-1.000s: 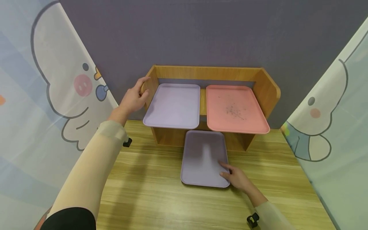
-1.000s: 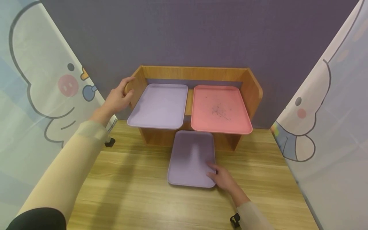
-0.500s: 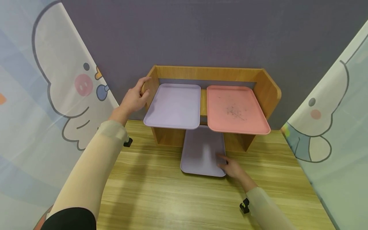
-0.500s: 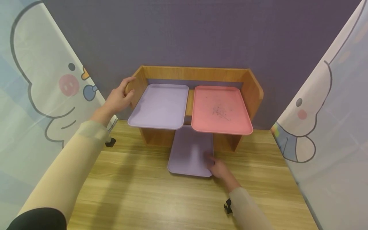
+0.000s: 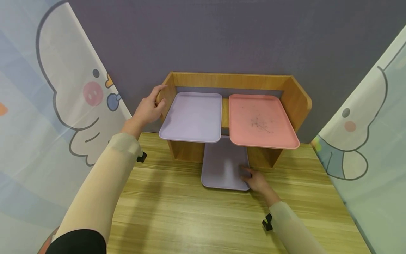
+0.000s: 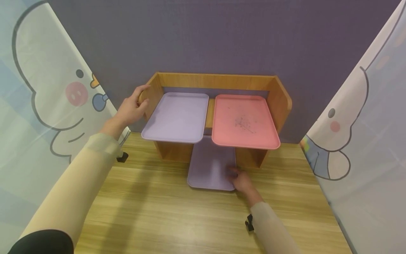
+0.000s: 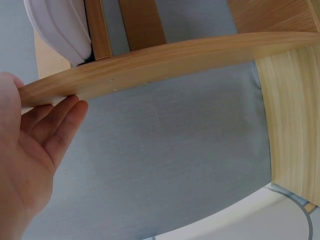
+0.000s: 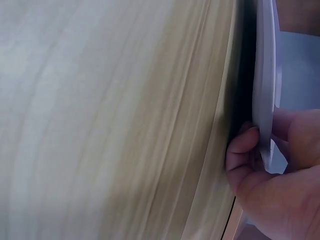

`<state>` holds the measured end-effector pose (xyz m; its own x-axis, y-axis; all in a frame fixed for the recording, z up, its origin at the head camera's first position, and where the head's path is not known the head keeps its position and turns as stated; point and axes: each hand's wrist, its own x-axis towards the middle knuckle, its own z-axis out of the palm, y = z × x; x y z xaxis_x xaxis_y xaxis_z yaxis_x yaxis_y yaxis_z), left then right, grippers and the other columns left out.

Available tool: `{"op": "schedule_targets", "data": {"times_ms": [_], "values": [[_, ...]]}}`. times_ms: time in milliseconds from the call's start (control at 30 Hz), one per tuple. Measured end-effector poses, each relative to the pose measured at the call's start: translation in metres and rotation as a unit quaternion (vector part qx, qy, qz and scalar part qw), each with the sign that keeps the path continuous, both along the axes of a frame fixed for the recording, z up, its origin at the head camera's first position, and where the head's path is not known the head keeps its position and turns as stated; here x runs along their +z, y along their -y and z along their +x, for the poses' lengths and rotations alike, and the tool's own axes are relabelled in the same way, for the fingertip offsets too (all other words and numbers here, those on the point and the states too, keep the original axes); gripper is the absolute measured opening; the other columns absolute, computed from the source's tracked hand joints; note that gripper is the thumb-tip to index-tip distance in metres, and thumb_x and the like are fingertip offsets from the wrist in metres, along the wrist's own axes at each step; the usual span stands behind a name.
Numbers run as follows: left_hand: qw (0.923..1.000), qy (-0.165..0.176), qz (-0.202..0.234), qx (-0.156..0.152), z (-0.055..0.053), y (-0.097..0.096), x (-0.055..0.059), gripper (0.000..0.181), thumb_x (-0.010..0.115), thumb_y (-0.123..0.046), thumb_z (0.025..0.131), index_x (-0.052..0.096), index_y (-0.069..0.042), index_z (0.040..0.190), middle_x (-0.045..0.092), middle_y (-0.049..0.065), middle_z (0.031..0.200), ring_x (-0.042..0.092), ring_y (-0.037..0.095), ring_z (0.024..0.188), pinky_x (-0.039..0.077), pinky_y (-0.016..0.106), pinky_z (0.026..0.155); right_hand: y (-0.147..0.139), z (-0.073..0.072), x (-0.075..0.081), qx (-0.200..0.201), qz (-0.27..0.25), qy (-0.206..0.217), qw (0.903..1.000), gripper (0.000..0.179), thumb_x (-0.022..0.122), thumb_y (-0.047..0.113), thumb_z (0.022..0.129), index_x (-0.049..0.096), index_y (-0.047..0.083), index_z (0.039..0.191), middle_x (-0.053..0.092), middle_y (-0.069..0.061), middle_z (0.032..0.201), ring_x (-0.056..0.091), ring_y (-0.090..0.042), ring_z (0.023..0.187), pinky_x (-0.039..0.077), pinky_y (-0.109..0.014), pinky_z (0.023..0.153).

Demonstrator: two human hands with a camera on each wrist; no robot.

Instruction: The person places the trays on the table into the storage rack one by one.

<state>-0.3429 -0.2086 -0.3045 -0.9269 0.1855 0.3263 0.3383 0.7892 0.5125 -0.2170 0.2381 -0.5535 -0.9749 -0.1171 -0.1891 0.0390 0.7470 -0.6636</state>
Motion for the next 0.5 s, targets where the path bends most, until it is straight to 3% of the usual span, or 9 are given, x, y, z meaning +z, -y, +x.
{"op": "schedule_targets", "data": {"times_ms": [267, 500], "values": [[1.0000, -0.004, -0.001, 0.000, 0.0000, 0.0002, -0.0001, 0.059, 0.047, -0.036, 0.113, 0.032, -0.040, 0.170, 0.054, 0.008, 0.078, 0.057, 0.026, 0.071, 0.046, 0.038, 0.063, 0.0008, -0.0041, -0.0009, -0.012, -0.013, 0.001, 0.9998, 0.054, 0.064, 0.028, 0.111, 0.055, 0.013, 0.162, 0.040, -0.034, 0.168, 0.038, -0.058, 0.155, 0.037, -0.069, 0.124], [1.0000, 0.000, 0.001, 0.001, -0.0008, 0.0001, -0.0006, 0.059, 0.046, -0.037, 0.113, 0.031, -0.042, 0.170, 0.051, 0.006, 0.075, 0.056, 0.026, 0.070, 0.046, 0.039, 0.064, 0.0005, -0.0062, -0.0016, -0.016, -0.007, -0.008, 0.9998, 0.054, 0.065, 0.028, 0.110, 0.056, 0.012, 0.161, 0.043, -0.033, 0.167, 0.041, -0.058, 0.154, 0.038, -0.069, 0.123]]}}
